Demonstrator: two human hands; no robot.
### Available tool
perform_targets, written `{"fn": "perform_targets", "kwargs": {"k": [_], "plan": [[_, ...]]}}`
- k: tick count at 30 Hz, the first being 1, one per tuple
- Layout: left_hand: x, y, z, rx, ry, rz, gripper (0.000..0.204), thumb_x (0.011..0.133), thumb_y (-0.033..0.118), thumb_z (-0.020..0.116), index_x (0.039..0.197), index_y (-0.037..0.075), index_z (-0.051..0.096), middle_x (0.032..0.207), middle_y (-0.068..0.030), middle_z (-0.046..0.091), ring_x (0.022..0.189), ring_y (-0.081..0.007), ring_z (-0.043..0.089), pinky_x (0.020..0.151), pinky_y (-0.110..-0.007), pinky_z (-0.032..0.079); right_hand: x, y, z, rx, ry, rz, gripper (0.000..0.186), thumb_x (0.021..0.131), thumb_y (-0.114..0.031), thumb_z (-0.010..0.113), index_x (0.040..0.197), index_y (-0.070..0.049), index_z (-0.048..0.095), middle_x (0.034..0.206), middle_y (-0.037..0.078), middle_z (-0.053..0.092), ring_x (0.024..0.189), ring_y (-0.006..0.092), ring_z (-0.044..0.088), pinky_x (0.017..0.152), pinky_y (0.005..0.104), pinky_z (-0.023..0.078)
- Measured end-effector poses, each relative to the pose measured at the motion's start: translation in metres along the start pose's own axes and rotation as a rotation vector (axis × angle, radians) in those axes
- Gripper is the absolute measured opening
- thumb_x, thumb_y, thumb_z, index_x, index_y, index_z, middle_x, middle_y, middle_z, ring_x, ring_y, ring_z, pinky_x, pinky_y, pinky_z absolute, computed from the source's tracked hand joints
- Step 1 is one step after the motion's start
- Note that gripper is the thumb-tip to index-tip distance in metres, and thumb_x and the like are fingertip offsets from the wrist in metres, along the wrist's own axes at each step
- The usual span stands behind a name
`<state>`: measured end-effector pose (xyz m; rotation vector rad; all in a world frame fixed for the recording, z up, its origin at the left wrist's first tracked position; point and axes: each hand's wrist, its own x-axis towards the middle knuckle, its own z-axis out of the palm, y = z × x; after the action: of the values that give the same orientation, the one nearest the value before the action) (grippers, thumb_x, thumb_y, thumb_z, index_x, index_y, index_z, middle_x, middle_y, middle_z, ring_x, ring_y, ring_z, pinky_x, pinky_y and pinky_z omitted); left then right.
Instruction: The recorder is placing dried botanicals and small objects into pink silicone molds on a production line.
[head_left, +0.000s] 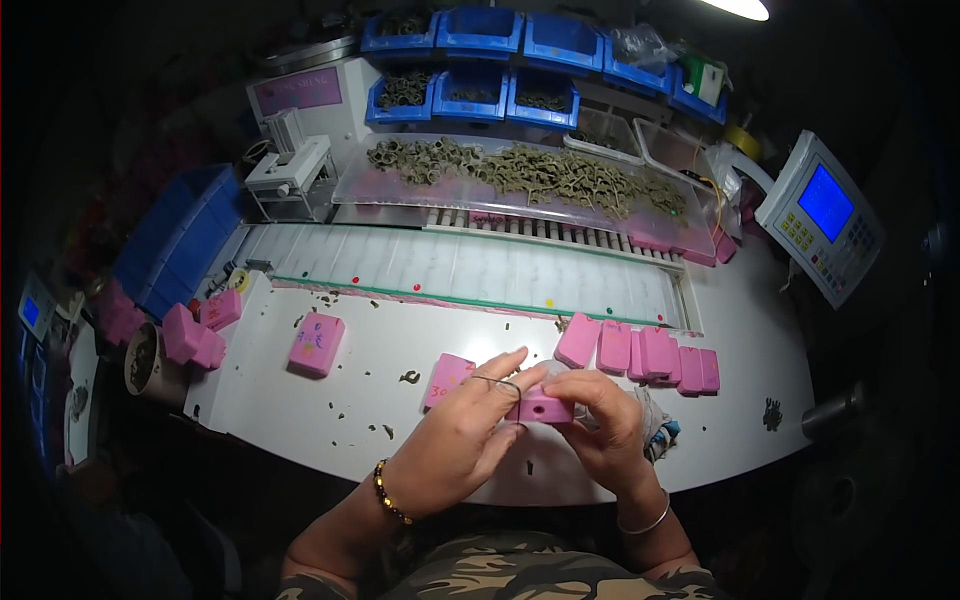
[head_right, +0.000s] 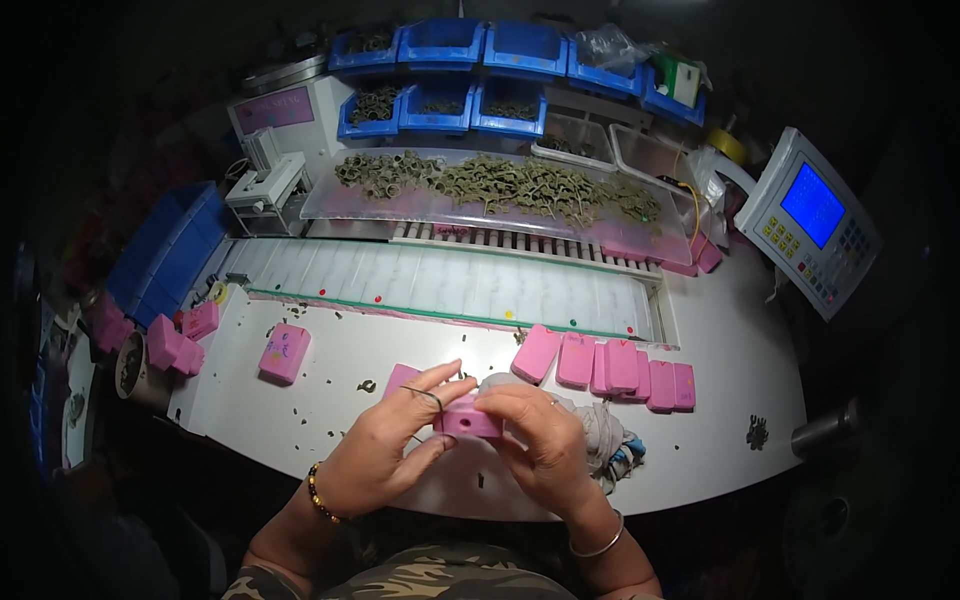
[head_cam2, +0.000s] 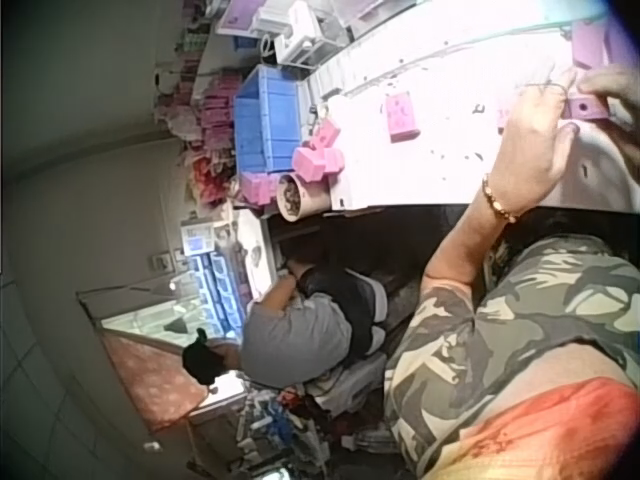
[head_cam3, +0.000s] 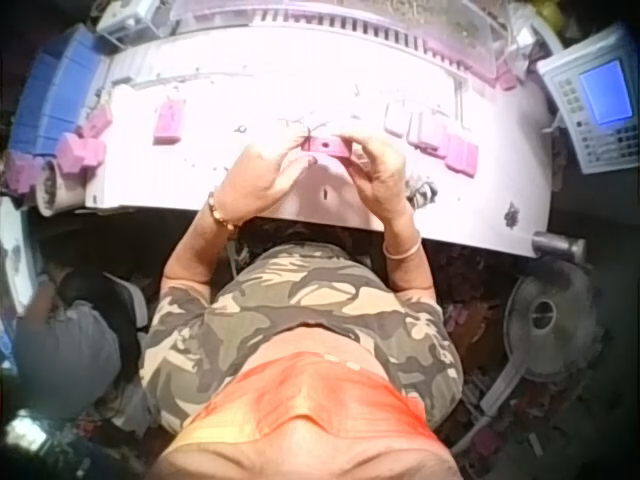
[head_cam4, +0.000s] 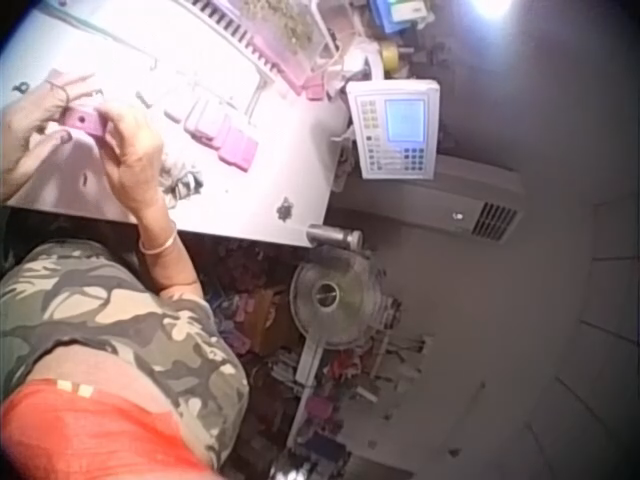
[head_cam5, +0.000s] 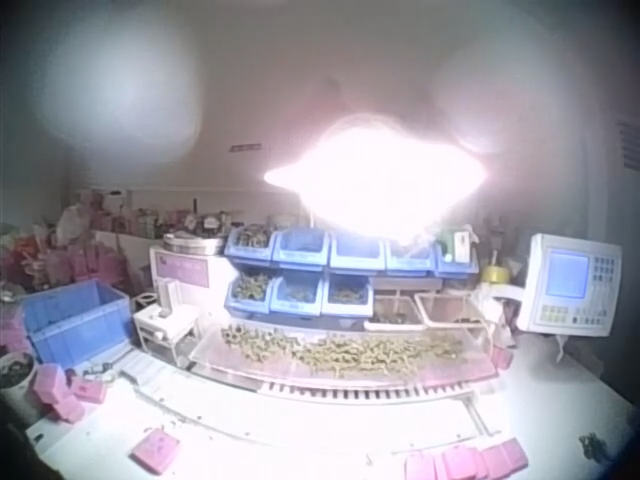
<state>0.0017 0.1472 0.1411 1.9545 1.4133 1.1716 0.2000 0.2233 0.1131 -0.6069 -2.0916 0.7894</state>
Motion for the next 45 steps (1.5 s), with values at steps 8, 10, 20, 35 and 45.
{"fn": "perform_targets", "kwargs": {"k": [8, 10, 20, 35, 45], "plan": [[0.004, -0.033, -0.005, -0.594, -0.282, -0.134, 0.039, 0.083, -0.007, 0.066, 0.122, -0.002, 0.064, 0.114, -0.0121, 0.07, 0.102, -0.0173, 0.068, 0.092, -0.031, 0.054, -0.007, 0.001, -0.001, 0.716, 0.022, 0.104, 0.035, 0.078, 0.008, 0.073, 0.108, -0.003, 0.06, 0.109, 0.012, 0.066, 0.105, 0.0207, 0.063, 0.088, 0.0326, 0.055], [-0.001, -0.045, -0.003, -0.66, -0.273, -0.105, 0.034, 0.086, -0.009, 0.063, 0.12, -0.004, 0.064, 0.114, -0.0122, 0.07, 0.101, -0.0168, 0.068, 0.091, -0.029, 0.054, -0.009, 0.001, -0.001, 0.86, 0.021, 0.17, 0.035, 0.079, 0.009, 0.073, 0.108, -0.003, 0.058, 0.109, 0.011, 0.065, 0.104, 0.02, 0.063, 0.088, 0.0321, 0.055], [0.001, -0.068, 0.002, -1.201, 0.486, -0.097, 0.009, 0.092, 0.0, 0.061, 0.101, 0.001, 0.057, 0.103, -0.0158, 0.064, 0.095, -0.0225, 0.066, 0.082, -0.037, 0.057, -0.004, -0.005, -0.001, 0.98, 0.089, 0.364, 0.037, 0.08, 0.01, 0.072, 0.111, -0.003, 0.055, 0.108, 0.009, 0.063, 0.102, 0.0173, 0.063, 0.087, 0.0317, 0.056], [0.046, -0.073, -0.011, -0.841, -0.166, -0.525, 0.039, 0.079, 0.008, 0.079, 0.108, 0.004, 0.054, 0.1, -0.0057, 0.061, 0.088, -0.0117, 0.062, 0.08, -0.026, 0.05, 0.013, 0.005, 0.0, 0.301, 0.244, 0.324, 0.06, 0.082, -0.002, 0.074, 0.137, -0.003, 0.051, 0.125, 0.009, 0.058, 0.101, 0.0152, 0.057, 0.079, 0.0252, 0.046], [0.085, -0.217, -0.049, 0.69, 0.484, -0.323, 0.042, 0.071, 0.03, 0.081, 0.098, 0.004, 0.061, 0.107, -0.0183, 0.056, 0.1, -0.0375, 0.057, 0.089, -0.045, 0.048, -0.015, 0.004, -0.022, -0.231, 0.175, 0.173, 0.034, 0.079, -0.007, 0.077, 0.111, -0.002, 0.068, 0.111, 0.013, 0.065, 0.096, 0.0258, 0.061, 0.078, 0.0335, 0.05]]}}
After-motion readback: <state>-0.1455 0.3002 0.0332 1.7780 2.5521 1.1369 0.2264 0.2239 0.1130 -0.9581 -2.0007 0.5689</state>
